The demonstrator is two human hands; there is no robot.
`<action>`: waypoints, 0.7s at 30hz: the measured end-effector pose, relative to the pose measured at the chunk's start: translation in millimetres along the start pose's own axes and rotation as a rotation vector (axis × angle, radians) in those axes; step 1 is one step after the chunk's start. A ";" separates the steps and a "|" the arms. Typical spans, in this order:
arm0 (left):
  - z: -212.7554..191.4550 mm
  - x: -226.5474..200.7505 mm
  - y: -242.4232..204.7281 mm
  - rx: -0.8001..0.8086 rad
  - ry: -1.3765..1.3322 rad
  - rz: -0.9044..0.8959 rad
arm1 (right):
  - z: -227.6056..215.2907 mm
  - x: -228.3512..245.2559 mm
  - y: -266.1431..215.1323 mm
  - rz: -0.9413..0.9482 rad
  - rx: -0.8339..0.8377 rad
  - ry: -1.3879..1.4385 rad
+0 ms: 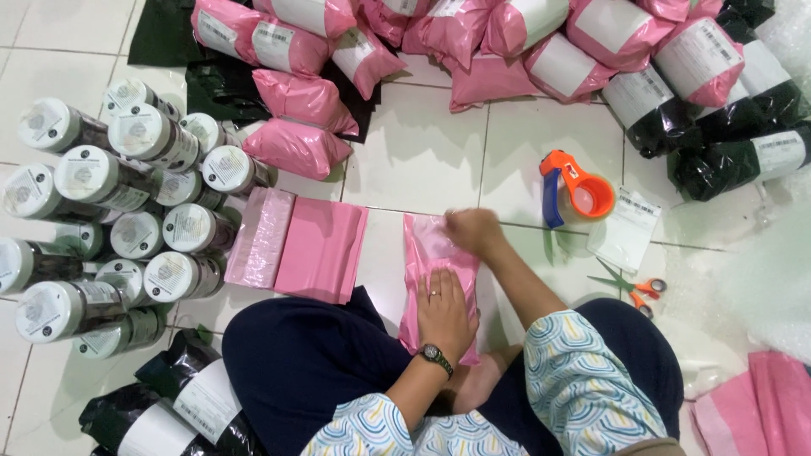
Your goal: The person wraps a jar in bubble wrap, secures it with tape, and then places it inside a pink plastic mailer bag before attaching a shipping label.
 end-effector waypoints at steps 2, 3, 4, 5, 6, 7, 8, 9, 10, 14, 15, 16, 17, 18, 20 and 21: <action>-0.7 0.1 3.7 -0.058 0.004 0.005 | -36.4 -11.8 13.6 0.033 -0.104 0.023; -1.1 -0.7 -0.1 -0.103 0.005 0.011 | -52.8 -17.3 15.1 0.071 -0.196 0.051; 0.0 -1.5 -2.7 -0.097 0.002 0.008 | -57.2 -9.8 15.2 0.070 -0.189 0.052; -0.8 -1.7 -2.1 -0.113 0.011 0.014 | -55.9 -3.8 18.8 0.081 -0.021 0.107; -1.7 -2.2 -1.4 -0.129 0.020 0.021 | -54.8 2.6 20.9 0.091 0.146 0.162; -3.6 -2.6 -1.1 -0.131 0.021 0.023 | -54.2 4.9 23.2 0.092 0.143 0.162; -5.8 -3.0 -0.8 -0.143 0.016 0.026 | -49.2 6.4 24.8 0.119 0.225 0.184; -7.5 -3.3 -3.2 -0.151 0.010 0.026 | -42.0 9.4 24.5 0.145 0.313 0.207; -7.3 -3.2 -2.7 -0.149 0.010 0.024 | -39.7 7.6 28.1 0.144 0.316 0.207; -7.8 -4.4 -6.5 -0.136 0.015 0.018 | -24.9 0.7 36.3 0.174 0.375 0.319; -9.2 -4.9 -4.9 -0.129 0.013 0.015 | -25.2 -2.7 40.0 0.193 0.359 0.408; -11.7 -4.3 -2.9 -0.132 0.015 0.016 | -23.8 -10.1 43.8 0.191 0.355 0.408; -12.9 -4.8 -4.3 -0.128 0.010 0.016 | -21.2 -17.0 44.6 0.177 0.322 0.432; -14.1 -5.3 -5.8 -0.123 0.006 0.016 | -18.6 -23.9 45.4 0.163 0.289 0.456; 6.0 -3.9 -4.6 -0.088 0.107 0.011 | -44.5 1.9 37.5 0.029 0.202 0.467; 16.6 -3.3 -2.1 -0.052 0.205 0.004 | -61.5 16.9 34.3 -0.104 0.116 0.474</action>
Point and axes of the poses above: each hand's wrist, its own y-axis towards the middle knuckle, its own z-axis out of the palm, x = y × z, the point moved 5 cm from there along y, towards the middle knuckle, and after that the axes turned 2 degrees about x, right-handed, at the moved point
